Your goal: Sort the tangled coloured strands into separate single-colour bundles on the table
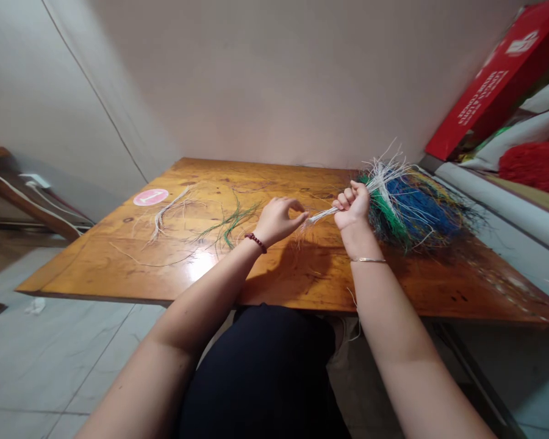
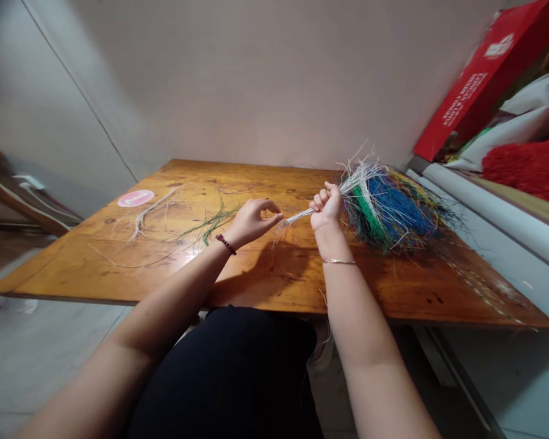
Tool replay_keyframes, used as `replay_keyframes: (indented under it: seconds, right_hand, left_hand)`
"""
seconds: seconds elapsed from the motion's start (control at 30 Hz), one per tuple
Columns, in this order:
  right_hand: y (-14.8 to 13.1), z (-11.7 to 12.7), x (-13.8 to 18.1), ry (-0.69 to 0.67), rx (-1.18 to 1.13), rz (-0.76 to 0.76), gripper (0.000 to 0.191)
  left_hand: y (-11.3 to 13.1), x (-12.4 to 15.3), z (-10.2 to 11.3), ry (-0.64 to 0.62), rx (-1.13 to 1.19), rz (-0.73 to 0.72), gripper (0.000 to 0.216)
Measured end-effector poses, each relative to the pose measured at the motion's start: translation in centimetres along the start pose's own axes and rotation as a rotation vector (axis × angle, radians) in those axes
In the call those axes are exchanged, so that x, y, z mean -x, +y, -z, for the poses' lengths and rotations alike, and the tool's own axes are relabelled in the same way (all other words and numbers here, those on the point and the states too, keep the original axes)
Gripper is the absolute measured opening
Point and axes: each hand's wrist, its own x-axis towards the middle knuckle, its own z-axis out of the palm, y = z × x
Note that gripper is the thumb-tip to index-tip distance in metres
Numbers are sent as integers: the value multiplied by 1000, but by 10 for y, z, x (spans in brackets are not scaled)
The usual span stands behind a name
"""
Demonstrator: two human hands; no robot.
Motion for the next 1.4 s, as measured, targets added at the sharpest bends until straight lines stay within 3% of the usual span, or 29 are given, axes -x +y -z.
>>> replay_keyframes:
  seconds: [0.07, 0.13, 0.23, 0.3, 0.43, 0.53, 0.8, 0.93, 1.13, 1.27, 1.4]
  right_hand:
    - [-1, 2, -1, 8, 11, 7, 48]
    - [-1, 3, -1, 19, 35, 19, 48]
    - [-1, 3, -1, 30, 58, 46, 48]
    - [-1, 2, -2, 33, 63, 52, 49]
    - [-2, 1, -4, 56, 66, 34, 52]
    - [-1, 1, -4, 57, 65, 23, 52]
    - [2, -1, -3, 50, 105, 17, 52]
    - [4, -2, -1, 38, 130, -3, 52]
    - [8, -5, 3, -34, 147, -35, 50]
    - [10, -9, 8, -209, 192, -205, 51]
    - [11, -14, 16, -372, 275, -361, 59]
  left_hand:
    - [15, 5, 3, 173, -89, -189, 22]
    - [34, 14, 3, 195, -122, -393, 21]
    - [60, 35, -5, -31, -95, -717, 21]
    - [69, 48, -17, -201, -89, -842, 24]
    - [73, 62, -39, -392, -59, -830, 25]
    - [71, 63, -47, -459, -62, -799, 25]
    - [73, 65, -49, -392, -18, -809, 16]
    - [73, 58, -41, -197, -4, -682, 23]
    - [50, 31, -30, 164, 134, -134, 15]
    - [22, 12, -29, 277, 187, 114, 19]
    - [0, 0, -30, 296, 261, 264, 23]
